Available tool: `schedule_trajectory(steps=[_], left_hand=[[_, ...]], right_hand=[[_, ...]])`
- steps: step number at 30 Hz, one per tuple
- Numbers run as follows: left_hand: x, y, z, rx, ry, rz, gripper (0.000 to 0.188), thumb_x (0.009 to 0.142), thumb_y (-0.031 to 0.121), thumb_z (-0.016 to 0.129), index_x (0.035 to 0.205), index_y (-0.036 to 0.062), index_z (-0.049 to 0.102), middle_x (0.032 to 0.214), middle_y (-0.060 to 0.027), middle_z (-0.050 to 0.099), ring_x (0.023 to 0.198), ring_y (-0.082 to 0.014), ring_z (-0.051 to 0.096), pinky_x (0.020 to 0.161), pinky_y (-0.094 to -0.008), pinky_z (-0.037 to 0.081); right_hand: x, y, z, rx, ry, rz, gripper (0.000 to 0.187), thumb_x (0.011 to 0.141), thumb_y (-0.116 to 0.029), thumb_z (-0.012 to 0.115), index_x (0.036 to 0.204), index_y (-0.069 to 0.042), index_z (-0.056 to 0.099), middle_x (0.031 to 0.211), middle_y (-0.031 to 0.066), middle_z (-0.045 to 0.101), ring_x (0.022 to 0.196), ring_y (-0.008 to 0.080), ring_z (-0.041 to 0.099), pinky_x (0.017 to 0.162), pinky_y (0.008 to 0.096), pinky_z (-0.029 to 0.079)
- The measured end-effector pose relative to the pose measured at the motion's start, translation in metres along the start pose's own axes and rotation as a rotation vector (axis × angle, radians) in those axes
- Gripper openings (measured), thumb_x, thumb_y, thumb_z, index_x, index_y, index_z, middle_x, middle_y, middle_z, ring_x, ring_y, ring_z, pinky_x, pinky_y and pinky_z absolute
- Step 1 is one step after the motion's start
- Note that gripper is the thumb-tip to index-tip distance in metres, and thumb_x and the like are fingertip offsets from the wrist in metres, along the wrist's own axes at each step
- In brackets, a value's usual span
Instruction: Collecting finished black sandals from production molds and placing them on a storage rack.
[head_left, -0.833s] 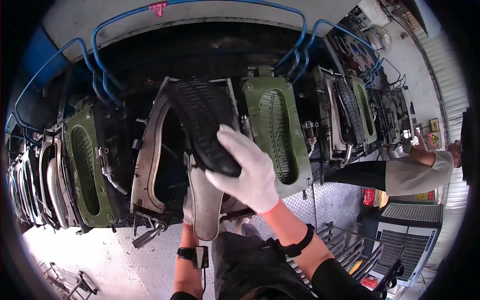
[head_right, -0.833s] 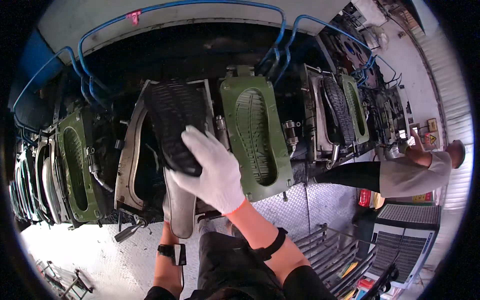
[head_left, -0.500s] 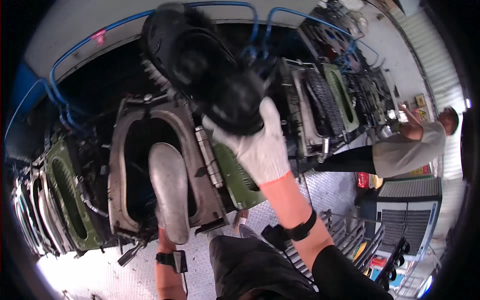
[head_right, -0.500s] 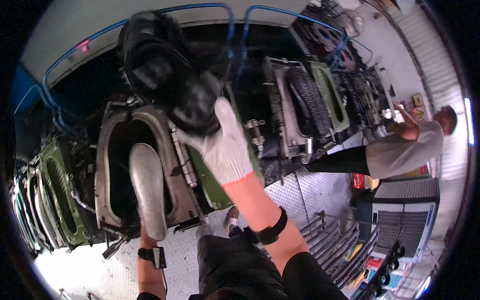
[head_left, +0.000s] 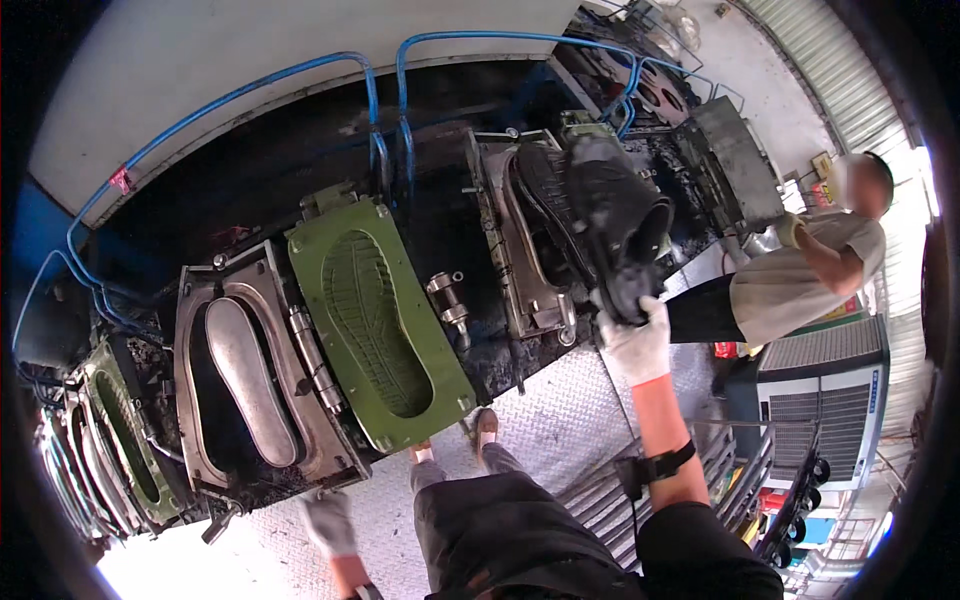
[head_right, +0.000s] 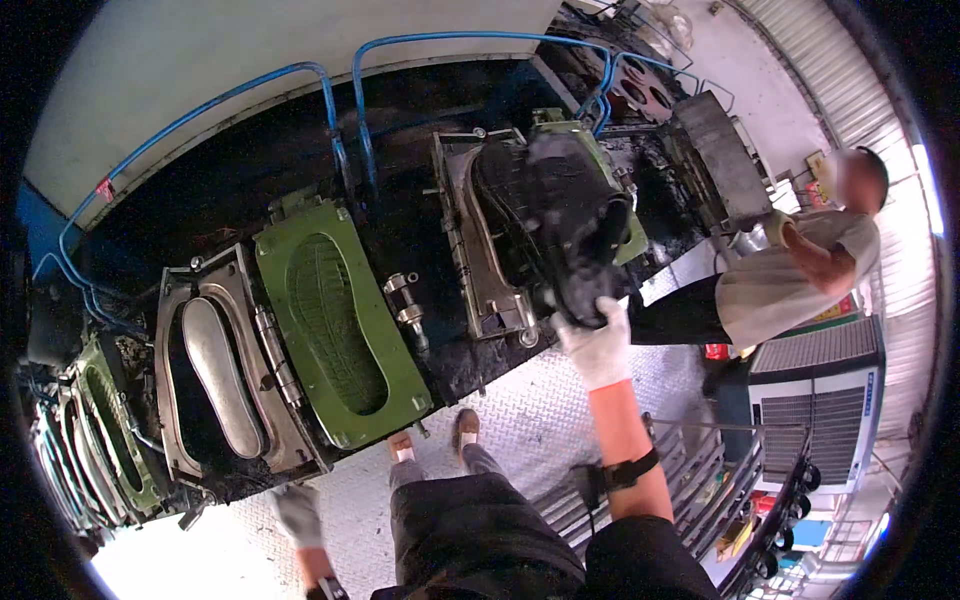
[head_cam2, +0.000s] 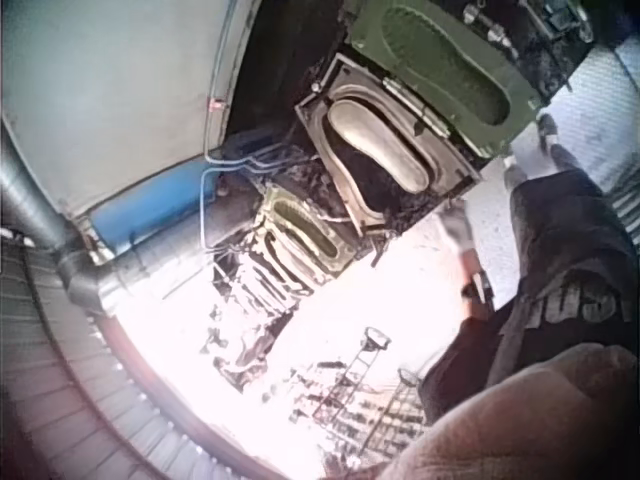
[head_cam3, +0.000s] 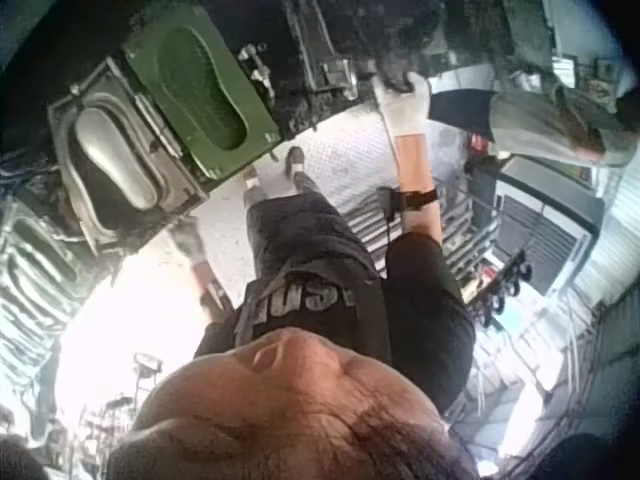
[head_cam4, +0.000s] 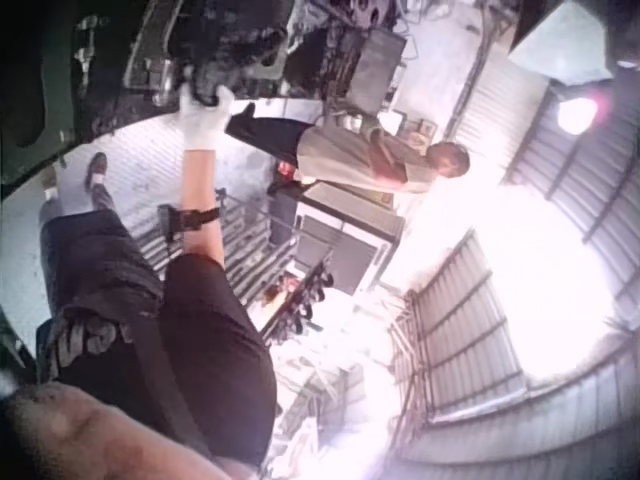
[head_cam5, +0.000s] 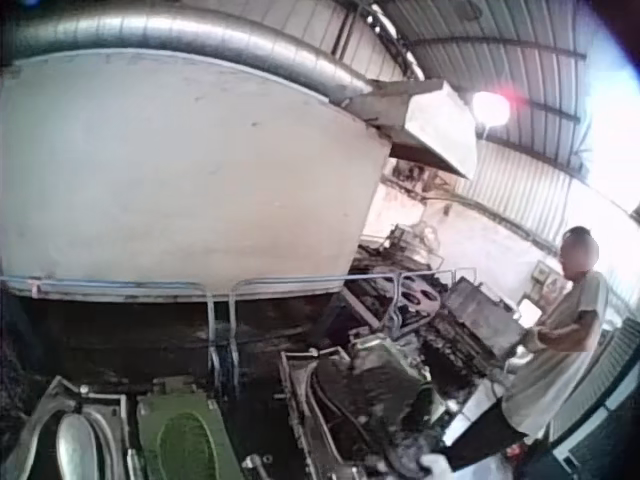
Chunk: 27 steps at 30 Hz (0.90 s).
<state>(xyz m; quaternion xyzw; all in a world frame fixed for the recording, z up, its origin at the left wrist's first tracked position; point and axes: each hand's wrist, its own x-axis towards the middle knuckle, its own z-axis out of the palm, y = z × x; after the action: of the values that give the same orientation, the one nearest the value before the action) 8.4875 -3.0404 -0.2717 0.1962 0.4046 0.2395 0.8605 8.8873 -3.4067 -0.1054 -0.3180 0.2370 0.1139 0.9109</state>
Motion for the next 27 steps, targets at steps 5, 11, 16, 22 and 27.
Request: schedule_trajectory(steps=[5, 11, 16, 22, 27], left_hand=[[-0.087, -0.127, 0.069, 0.220, -0.191, -0.800, 0.042, 0.099, 0.033, 0.046, 0.121, -0.0025, 0.055, 0.109, -0.0180, 0.064, 0.100, -0.0302, 0.061, 0.094, -0.0449, 0.047], [-0.047, -0.250, 0.266, -0.016, -0.043, -0.690, 0.029, 0.100, 0.031, 0.047, 0.101, 0.0050, 0.062, 0.082, -0.0047, 0.060, 0.077, -0.0179, 0.055, 0.079, -0.0349, 0.045], [-0.017, -0.272, 0.276, -0.212, -0.043, -0.585, 0.024, 0.093, 0.031, 0.058, 0.075, 0.0140, 0.055, 0.053, 0.0037, 0.035, 0.056, -0.0155, 0.040, 0.063, -0.0333, 0.040], [-0.020, -0.295, 0.282, -0.444, 0.002, -0.266, 0.029, 0.094, 0.035, 0.059, 0.076, 0.0125, 0.056, 0.058, 0.0038, 0.035, 0.056, -0.0141, 0.035, 0.065, -0.0335, 0.037], [-0.022, -0.290, 0.281, -0.282, 0.089, -0.270, 0.042, 0.094, 0.047, 0.058, 0.069, 0.0140, 0.051, 0.054, 0.0062, 0.032, 0.050, -0.0097, 0.034, 0.055, -0.0296, 0.036]], right_hand=[[0.083, -0.066, -0.058, 0.034, 0.080, 0.014, 0.037, 0.089, -0.025, 0.050, 0.116, -0.001, 0.059, 0.112, 0.0156, 0.066, 0.103, 0.0343, 0.065, 0.076, 0.0440, 0.059], [0.102, -0.084, -0.082, -0.078, 0.111, 0.241, 0.041, 0.096, -0.034, 0.049, 0.113, 0.001, 0.059, 0.107, 0.0163, 0.064, 0.100, 0.0328, 0.063, 0.066, 0.0372, 0.059], [0.079, -0.104, -0.104, -0.104, -0.001, 0.252, 0.064, 0.096, -0.056, 0.046, 0.125, 0.000, 0.051, 0.112, 0.0165, 0.060, 0.099, 0.0312, 0.062, 0.069, 0.0352, 0.059], [0.032, -0.106, -0.136, -0.374, -0.084, 0.434, 0.052, 0.095, -0.044, 0.053, 0.121, 0.001, 0.054, 0.113, 0.0138, 0.062, 0.102, 0.0300, 0.064, 0.077, 0.0346, 0.057], [0.030, -0.131, -0.115, -0.743, -0.430, 0.465, 0.033, 0.094, -0.007, 0.056, 0.126, 0.002, 0.053, 0.123, 0.0142, 0.062, 0.108, 0.0241, 0.063, 0.085, 0.0320, 0.054]])
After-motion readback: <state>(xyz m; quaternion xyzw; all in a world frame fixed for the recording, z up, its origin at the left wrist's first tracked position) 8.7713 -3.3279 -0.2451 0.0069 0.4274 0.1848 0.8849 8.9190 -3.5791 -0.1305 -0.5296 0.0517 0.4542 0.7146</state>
